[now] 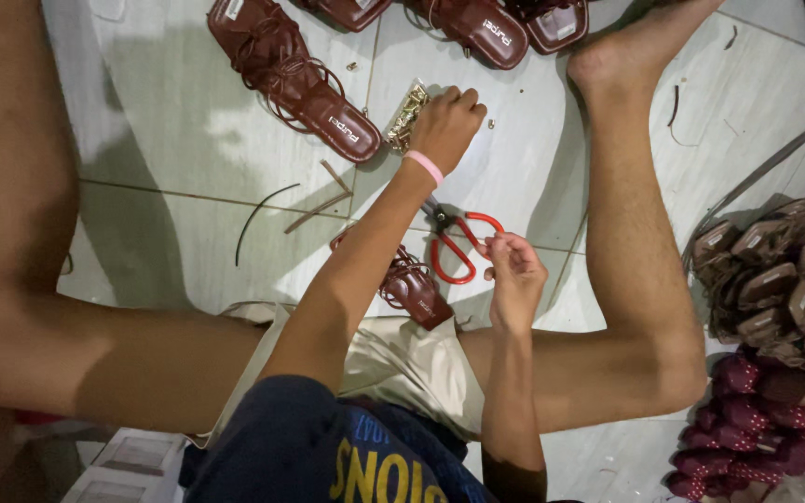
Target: The person sits on the floor and uses red-handled scissors to cut a thin strip of material. They then thread the strip through a brown sandal and attach a small metal piece to secure it. The person repeats this process for multiple sandals, cutting strips and attaching metal pieces.
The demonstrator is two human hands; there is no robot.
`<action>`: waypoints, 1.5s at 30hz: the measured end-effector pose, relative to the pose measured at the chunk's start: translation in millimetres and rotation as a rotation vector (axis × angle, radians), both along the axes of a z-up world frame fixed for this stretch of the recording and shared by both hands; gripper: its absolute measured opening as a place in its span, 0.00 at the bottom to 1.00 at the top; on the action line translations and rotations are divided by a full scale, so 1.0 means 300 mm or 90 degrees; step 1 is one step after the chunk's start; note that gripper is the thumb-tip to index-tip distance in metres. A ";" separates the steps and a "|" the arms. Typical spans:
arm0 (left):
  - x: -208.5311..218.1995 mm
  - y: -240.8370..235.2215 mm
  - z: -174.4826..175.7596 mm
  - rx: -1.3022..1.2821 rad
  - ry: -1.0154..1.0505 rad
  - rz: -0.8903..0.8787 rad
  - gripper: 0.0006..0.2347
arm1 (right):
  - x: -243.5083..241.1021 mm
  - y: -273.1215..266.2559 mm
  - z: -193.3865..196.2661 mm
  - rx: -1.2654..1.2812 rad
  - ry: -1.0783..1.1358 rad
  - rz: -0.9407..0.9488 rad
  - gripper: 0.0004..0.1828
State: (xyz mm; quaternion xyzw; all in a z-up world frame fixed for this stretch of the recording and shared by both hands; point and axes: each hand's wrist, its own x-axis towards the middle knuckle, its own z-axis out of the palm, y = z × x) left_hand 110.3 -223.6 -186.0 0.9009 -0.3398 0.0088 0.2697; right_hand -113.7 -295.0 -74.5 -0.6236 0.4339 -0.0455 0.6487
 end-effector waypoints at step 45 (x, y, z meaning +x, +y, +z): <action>-0.358 0.292 0.248 -0.861 0.937 0.369 0.10 | 0.099 0.103 0.062 -0.168 -0.083 0.107 0.20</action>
